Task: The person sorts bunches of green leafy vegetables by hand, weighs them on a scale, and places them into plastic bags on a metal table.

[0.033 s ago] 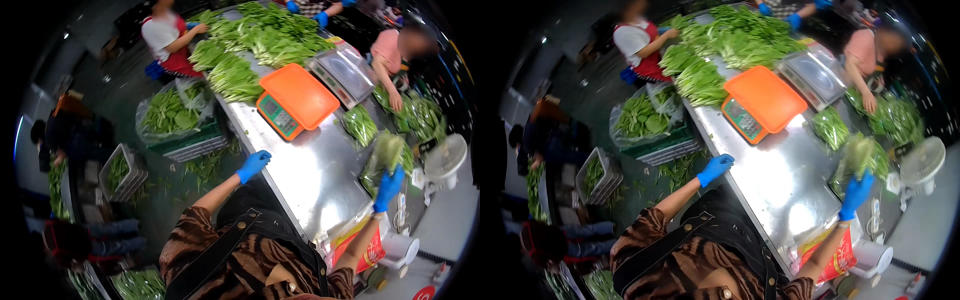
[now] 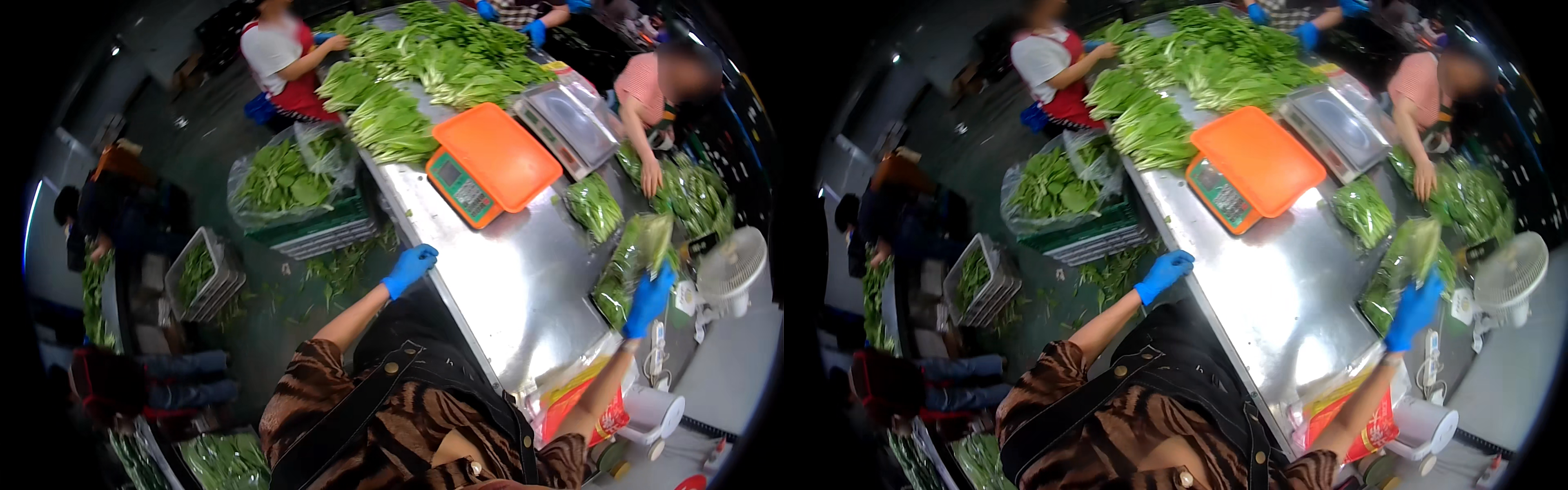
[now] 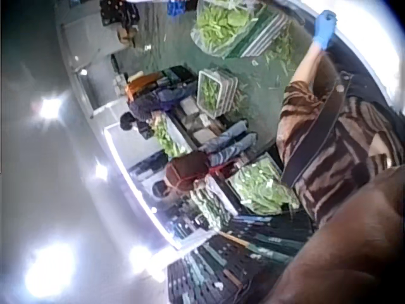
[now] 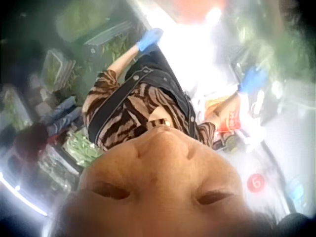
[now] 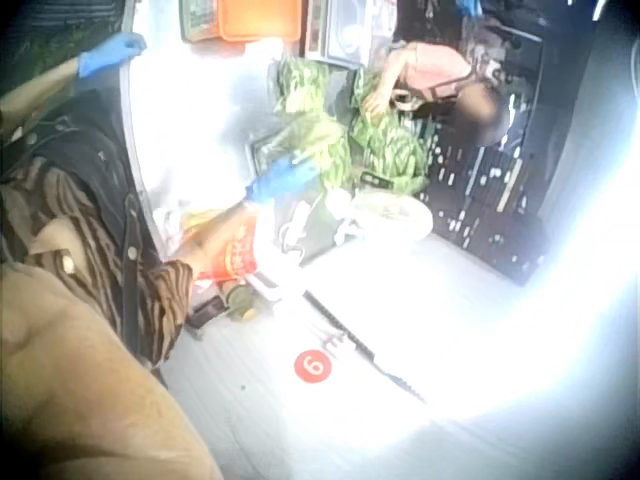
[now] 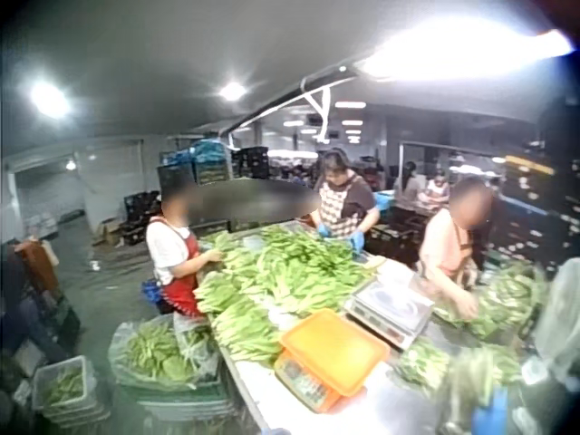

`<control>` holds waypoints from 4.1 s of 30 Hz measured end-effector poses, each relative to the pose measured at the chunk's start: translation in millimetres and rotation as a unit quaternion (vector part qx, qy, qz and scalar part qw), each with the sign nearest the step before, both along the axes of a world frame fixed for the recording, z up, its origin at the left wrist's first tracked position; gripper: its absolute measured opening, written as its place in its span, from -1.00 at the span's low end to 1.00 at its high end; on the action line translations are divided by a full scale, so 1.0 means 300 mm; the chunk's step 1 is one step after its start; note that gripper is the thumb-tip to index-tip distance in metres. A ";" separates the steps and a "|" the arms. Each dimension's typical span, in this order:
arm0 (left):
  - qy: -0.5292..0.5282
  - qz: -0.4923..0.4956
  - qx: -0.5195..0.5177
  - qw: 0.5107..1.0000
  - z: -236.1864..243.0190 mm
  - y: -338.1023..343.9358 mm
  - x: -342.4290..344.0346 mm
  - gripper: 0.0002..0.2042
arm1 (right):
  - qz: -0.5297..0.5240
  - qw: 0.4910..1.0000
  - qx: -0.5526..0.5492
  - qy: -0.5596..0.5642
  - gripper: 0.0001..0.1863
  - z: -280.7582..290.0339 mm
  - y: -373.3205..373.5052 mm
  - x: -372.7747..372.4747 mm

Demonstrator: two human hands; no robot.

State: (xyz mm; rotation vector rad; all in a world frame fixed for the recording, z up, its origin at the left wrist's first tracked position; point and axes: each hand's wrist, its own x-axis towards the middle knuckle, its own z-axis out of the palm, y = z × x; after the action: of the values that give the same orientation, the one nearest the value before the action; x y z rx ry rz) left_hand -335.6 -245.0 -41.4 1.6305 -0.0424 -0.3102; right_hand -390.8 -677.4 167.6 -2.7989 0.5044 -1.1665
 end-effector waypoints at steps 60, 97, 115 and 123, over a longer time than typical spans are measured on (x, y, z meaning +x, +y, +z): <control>-0.221 0.247 0.375 0.865 0.031 0.824 1.629 -0.18 | 0.139 0.954 0.203 0.170 -0.61 -0.555 1.817 1.188; 0.015 -0.009 -0.005 1.000 0.031 0.820 1.286 -0.68 | 0.043 0.916 0.348 0.195 -0.70 -0.576 1.820 1.170; 0.241 -0.093 -0.382 0.887 0.124 0.848 1.167 -0.64 | 0.185 0.940 0.251 0.136 -0.83 -0.486 1.951 1.124; 0.245 -0.063 -0.457 0.853 0.088 0.903 1.179 -0.60 | 0.085 0.959 0.209 0.171 -0.72 -0.575 1.935 1.138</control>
State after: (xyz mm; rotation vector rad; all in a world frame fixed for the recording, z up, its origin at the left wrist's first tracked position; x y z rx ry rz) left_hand 18.2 25.9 -15.0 0.5681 0.0841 -0.6813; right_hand -49.5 -97.0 -5.0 -2.6020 0.4540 -0.4702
